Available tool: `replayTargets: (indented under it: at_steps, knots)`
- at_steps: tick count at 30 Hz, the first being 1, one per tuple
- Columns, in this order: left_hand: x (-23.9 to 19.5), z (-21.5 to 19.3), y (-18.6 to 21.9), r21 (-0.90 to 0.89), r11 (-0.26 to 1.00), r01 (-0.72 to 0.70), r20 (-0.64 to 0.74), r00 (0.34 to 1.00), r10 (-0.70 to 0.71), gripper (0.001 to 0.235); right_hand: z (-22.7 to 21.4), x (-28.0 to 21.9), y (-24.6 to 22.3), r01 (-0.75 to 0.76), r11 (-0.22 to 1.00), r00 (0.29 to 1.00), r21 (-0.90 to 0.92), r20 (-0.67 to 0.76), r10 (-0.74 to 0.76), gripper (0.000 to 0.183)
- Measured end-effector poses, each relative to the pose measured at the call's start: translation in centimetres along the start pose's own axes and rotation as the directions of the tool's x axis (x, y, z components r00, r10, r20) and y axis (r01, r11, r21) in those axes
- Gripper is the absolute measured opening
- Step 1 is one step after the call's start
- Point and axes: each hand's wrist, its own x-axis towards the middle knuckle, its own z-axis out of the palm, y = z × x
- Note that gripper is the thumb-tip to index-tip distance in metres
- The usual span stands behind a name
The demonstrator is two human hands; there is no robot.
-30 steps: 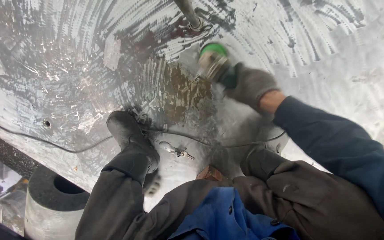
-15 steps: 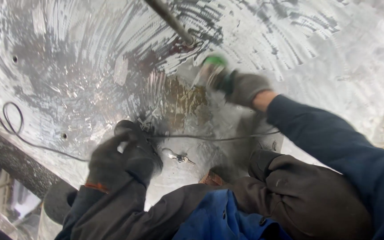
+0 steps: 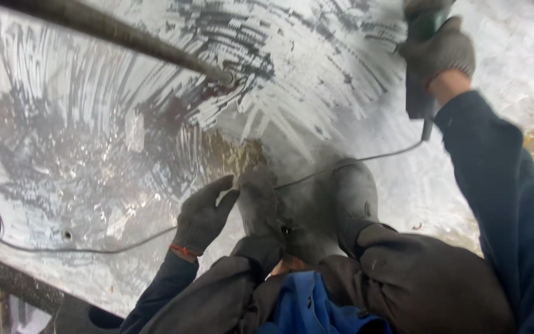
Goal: Use a handheld angle grinder to sand and polish a large metal surface.
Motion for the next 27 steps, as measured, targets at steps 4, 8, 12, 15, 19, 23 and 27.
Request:
replayTargets:
  at_steps: [4, 8, 12, 15, 19, 23, 27]
  knots:
    - [2.3, 4.6, -8.4, 0.187, 0.968, 0.166, 0.356, 0.907, -0.224, 0.036, -4.2, -6.4, -10.8, -0.021, 1.000, 0.967, -0.013, 0.253, 0.023, 0.080]
    - [0.6, 6.8, -13.6, 0.616, 0.786, 0.043, 0.546, 0.696, -0.466, 0.053, -4.4, -9.5, -16.5, 0.184, 0.981, 0.794, -0.056, 0.597, -0.114, 0.064]
    - [-0.8, 6.1, -10.1, 0.785, 0.599, 0.157, 0.382, 0.639, -0.668, 0.044, -4.9, -8.8, -14.6, 0.081, 0.995, 0.810, -0.049, 0.586, -0.038, 0.057]
    - [-4.0, 6.5, -14.2, 0.717, 0.696, 0.044, 0.382, 0.810, -0.445, 0.032, -3.9, -5.0, -5.1, -0.193, 0.979, 0.920, 0.072, 0.359, 0.155, 0.076]
    - [-5.1, 6.6, -16.4, 0.732, 0.678, -0.062, 0.378, 0.865, -0.329, 0.032, -5.2, -2.3, 2.8, -0.211, 0.977, 0.960, 0.030, 0.195, 0.202, 0.076]
    - [-3.4, 6.4, -14.2, 0.678, 0.728, 0.098, 0.334, 0.842, -0.425, 0.049, -7.4, -5.5, -1.2, -0.192, 0.976, 0.960, -0.100, 0.190, 0.208, 0.083]
    - [-2.3, 6.7, -12.8, 0.672, 0.711, 0.208, 0.245, 0.844, -0.478, 0.067, -8.3, -10.4, -11.1, -0.065, 0.989, 0.821, -0.130, 0.557, 0.127, 0.055]
